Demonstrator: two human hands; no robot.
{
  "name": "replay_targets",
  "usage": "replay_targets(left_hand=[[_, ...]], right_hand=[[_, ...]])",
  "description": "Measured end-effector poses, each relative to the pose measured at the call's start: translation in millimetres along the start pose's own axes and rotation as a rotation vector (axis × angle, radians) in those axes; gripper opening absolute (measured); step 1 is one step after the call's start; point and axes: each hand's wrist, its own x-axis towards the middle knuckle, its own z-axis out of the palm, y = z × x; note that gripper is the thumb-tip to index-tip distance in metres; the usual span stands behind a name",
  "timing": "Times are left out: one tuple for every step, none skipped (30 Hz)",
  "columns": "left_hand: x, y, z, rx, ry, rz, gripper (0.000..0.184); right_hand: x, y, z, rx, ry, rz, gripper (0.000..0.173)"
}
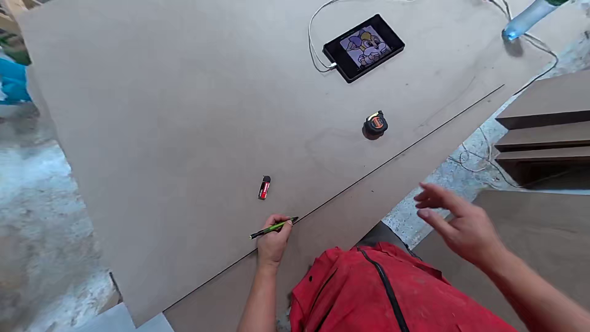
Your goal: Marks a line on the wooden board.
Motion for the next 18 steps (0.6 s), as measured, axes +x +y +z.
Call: replay_targets(left_hand=[[-0.5, 0.1, 1.1, 0.001, 0.014, 0.005, 0.009], [-1.2, 0.1, 1.6, -0.004, 0.026, 0.005, 0.008], [-1.7, 0.2, 1.8, -0.003, 0.034, 0.006, 0.007], [-2.3, -0.1, 1.3, 0.011, 0.03, 0.006, 0.006], [-2.9, -0.5, 0.6, 0.04, 0.019, 0.007, 0.006], [-3.0, -0.9, -0.1, 0.073, 0.006, 0.006, 0.006], [-2.9, -0.6, -0.5, 0.105, -0.001, 0.004, 0.006], [-3.0, -0.5, -0.7, 0.123, 0.001, 0.001, 0.006], [-3.1, -1.1, -0.7, 0.127, 0.014, 0.002, 0.006], [-3.0, -1.1, -0.9, 0.116, 0.034, 0.002, 0.006], [-2.4, -0.7, -1.1, 0.092, 0.068, 0.005, 0.006], [-1.3, -0.2, -1.4, 0.048, 0.107, 0.003, 0.006], [0.3, -0.7, -2.0, -0.004, 0.134, 0.005, 0.006], [1.4, -0.9, -3.1, -0.042, 0.142, 0.002, 0.006], [1.4, -0.7, -4.3, -0.055, 0.13, -0.002, 0.006], [0.3, -0.4, -5.4, -0.043, 0.102, 0.0, 0.005], [-1.4, -0.5, -6.4, -0.016, 0.064, 0.002, 0.005], [-3.4, -0.3, -7.3, 0.022, 0.024, 0.004, 0.006]], right_hand=[[-16.8, 30.9, 16.8, -0.069, -0.044, 0.117, 0.055], [-33.8, 58.4, 30.4, -0.12, -0.098, 0.216, 0.053], [-50.4, 81.5, 41.3, -0.158, -0.153, 0.3, 0.052], [-66.5, 101.1, 49.5, -0.18, -0.213, 0.375, 0.05], [-81.6, 117.6, 55.4, -0.2, -0.277, 0.439, 0.048], [-94.6, 130.9, 59.0, -0.215, -0.346, 0.492, 0.048], [-105.1, 141.4, 60.6, -0.226, -0.411, 0.541, 0.047], [-114.2, 150.4, 61.2, -0.229, -0.466, 0.583, 0.048], [-122.3, 158.5, 61.2, -0.223, -0.509, 0.627, 0.049], [-129.9, 166.8, 61.0, -0.211, -0.536, 0.673, 0.051], [-136.5, 174.8, 60.4, -0.196, -0.544, 0.718, 0.051], [-142.0, 182.3, 59.2, -0.177, -0.538, 0.764, 0.05], [-146.2, 188.0, 57.1, -0.152, -0.525, 0.809, 0.05], [-149.0, 192.2, 54.7, -0.128, -0.513, 0.852, 0.049], [-150.9, 195.8, 52.3, -0.106, -0.508, 0.888, 0.048], [-152.7, 199.3, 50.7, -0.094, -0.504, 0.909, 0.048], [-154.2, 201.7, 49.5, -0.083, -0.499, 0.924, 0.047], [-155.2, 202.8, 48.6, -0.075, -0.498, 0.933, 0.047]])
